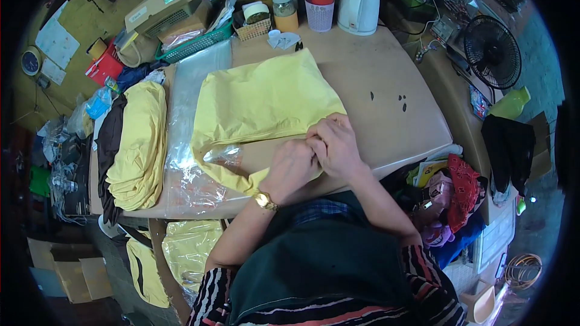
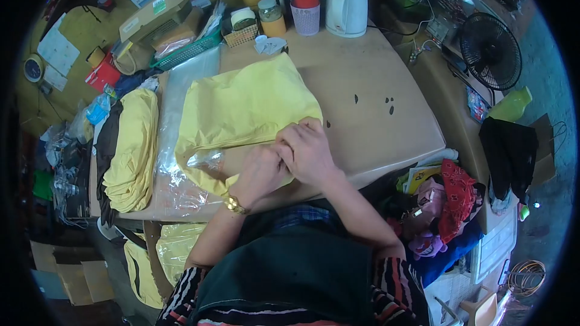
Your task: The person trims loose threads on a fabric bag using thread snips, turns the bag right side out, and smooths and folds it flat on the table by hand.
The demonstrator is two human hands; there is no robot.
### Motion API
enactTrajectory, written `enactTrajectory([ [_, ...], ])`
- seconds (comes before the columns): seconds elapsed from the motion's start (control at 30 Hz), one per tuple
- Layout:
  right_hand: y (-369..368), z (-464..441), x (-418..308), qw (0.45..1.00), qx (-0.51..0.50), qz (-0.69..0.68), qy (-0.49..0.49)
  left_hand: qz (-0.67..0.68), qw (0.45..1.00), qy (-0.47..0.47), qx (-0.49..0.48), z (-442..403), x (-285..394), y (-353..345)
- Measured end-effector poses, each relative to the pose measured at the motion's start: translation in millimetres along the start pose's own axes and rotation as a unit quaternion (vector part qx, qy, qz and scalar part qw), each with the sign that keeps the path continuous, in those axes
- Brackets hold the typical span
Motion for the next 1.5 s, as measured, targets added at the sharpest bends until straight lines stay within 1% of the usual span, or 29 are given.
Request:
enactTrajectory([
  [0.03, -3.9, 0.3, 5.4, 0.995, -0.087, -0.04, 0.001, -0.021, 0.998, 0.029, -0.058, -1.1, -1.0, 9.8],
  [0.07, -2.5, -2.5, 9.3, 0.995, -0.091, -0.043, 0.007, -0.041, 0.991, 0.06, -0.112, -0.9, -2.8, 21.0],
  [0.1, -0.3, -5.6, 12.6, 0.994, -0.107, -0.015, 0.009, -0.04, 0.991, 0.065, -0.107, 2.2, -5.5, 36.6],
  [0.13, 2.3, -7.2, 17.0, 0.992, -0.123, 0.013, 0.01, -0.058, 0.981, 0.075, -0.17, 7.7, -10.8, 53.9],
  [0.17, 5.4, -7.5, 24.9, 0.992, -0.125, 0.01, 0.01, -0.076, 0.965, 0.083, -0.236, 14.1, -19.8, 67.8],
  [0.2, 9.9, -6.4, 35.8, 0.993, -0.12, 0.015, 0.017, -0.076, 0.964, 0.086, -0.239, 21.4, -31.2, 78.8],
  [0.27, 19.5, 0.7, 62.5, 0.992, -0.12, 0.016, 0.025, -0.056, 0.947, 0.133, -0.288, 38.2, -53.2, 96.8],
  [0.3, 24.2, 8.1, 80.9, 0.995, -0.093, 0.036, -0.005, -0.055, 0.946, 0.138, -0.287, 46.9, -64.1, 102.6],
  [0.33, 26.7, 14.2, 91.9, 0.996, -0.066, 0.057, -0.035, 0.035, 0.939, 0.177, -0.294, 56.5, -75.2, 105.6],
  [0.37, 25.4, 20.3, 98.0, 0.996, -0.069, 0.054, -0.034, 0.126, 0.922, 0.213, -0.297, 62.6, -80.9, 106.4],
  [0.4, 24.8, 23.7, 101.4, 0.994, -0.085, 0.057, -0.024, 0.129, 0.922, 0.217, -0.294, 63.8, -81.0, 105.4],
  [0.47, 28.4, 31.9, 106.5, 0.992, -0.109, 0.061, -0.017, 0.042, 0.931, 0.219, -0.291, 64.4, -78.3, 101.5],
  [0.53, 30.8, 34.0, 111.5, 0.995, -0.083, 0.05, -0.032, 0.058, 0.925, 0.246, -0.285, 61.1, -75.4, 102.0],
  [0.6, 34.8, 38.9, 116.7, 0.993, -0.095, 0.059, -0.038, 0.1, 0.927, 0.239, -0.27, 61.3, -72.5, 98.3],
  [0.63, 36.6, 41.5, 119.3, 0.991, -0.106, 0.068, -0.044, 0.129, 0.937, 0.232, -0.227, 63.3, -73.1, 93.1],
  [0.67, 37.5, 44.1, 121.4, 0.991, -0.109, 0.067, -0.043, 0.132, 0.936, 0.234, -0.227, 63.2, -75.1, 89.2],
  [0.77, 37.3, 51.3, 126.0, 0.992, -0.091, 0.052, -0.069, 0.053, 0.959, 0.199, -0.194, 58.6, -89.9, 78.8],
  [0.9, 37.4, 52.1, 126.7, 0.99, -0.096, 0.072, -0.079, 0.082, 0.952, 0.221, -0.194, 59.4, -97.2, 72.0],
  [1.0, 39.6, 49.9, 125.6, 0.987, -0.111, 0.085, -0.084, 0.076, 0.959, 0.211, -0.175, 58.4, -93.2, 74.8],
  [1.17, 39.2, 47.9, 121.8, 0.984, -0.114, 0.11, -0.083, 0.061, 0.961, 0.24, -0.122, 63.9, -93.9, 69.6],
  [1.2, 41.2, 41.1, 114.9, 0.971, -0.16, 0.154, -0.092, 0.06, 0.962, 0.239, -0.122, 64.2, -96.1, 67.4],
  [1.23, 42.8, 32.3, 105.0, 0.953, -0.207, 0.197, -0.1, 0.033, 0.976, 0.188, -0.109, 65.0, -97.1, 64.7],
  [1.27, 41.7, 24.0, 91.3, 0.953, -0.208, 0.197, -0.099, 0.006, 0.986, 0.137, -0.096, 65.5, -96.6, 63.0],
  [1.3, 37.3, 12.2, 68.5, 0.966, -0.165, 0.192, -0.049, 0.006, 0.986, 0.137, -0.095, 61.8, -93.0, 64.0],
  [1.33, 30.2, 6.5, 46.1, 0.975, -0.123, 0.187, -0.001, 0.005, 0.992, 0.099, -0.082, 56.5, -85.3, 66.6],
  [1.37, 20.5, 6.7, 25.6, 0.981, -0.133, 0.136, 0.022, 0.003, 0.996, 0.06, -0.071, 52.8, -80.0, 67.1],
  [1.4, 9.7, 5.4, 8.9, 0.985, -0.14, 0.087, 0.047, 0.004, 0.996, 0.059, -0.071, 50.3, -79.5, 64.5],
  [1.47, -17.6, 6.1, -6.0, 0.981, -0.157, 0.042, 0.105, 0.007, 0.999, -0.039, 0.004, 47.1, -78.4, 62.6],
  [1.5, -23.3, 11.9, 0.5, 0.981, -0.156, 0.042, 0.106, 0.006, 0.999, -0.04, 0.005, 47.5, -78.6, 64.3],
])
Point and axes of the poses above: each hand's wrist, its own z-axis away from the middle knuckle, its own y-axis out of the back of the hand, x = y × z, the point moved 1 cm from there along -z, towards the middle knuckle, and after that the axes turned 7 degrees about y, right-handed, at the moved point
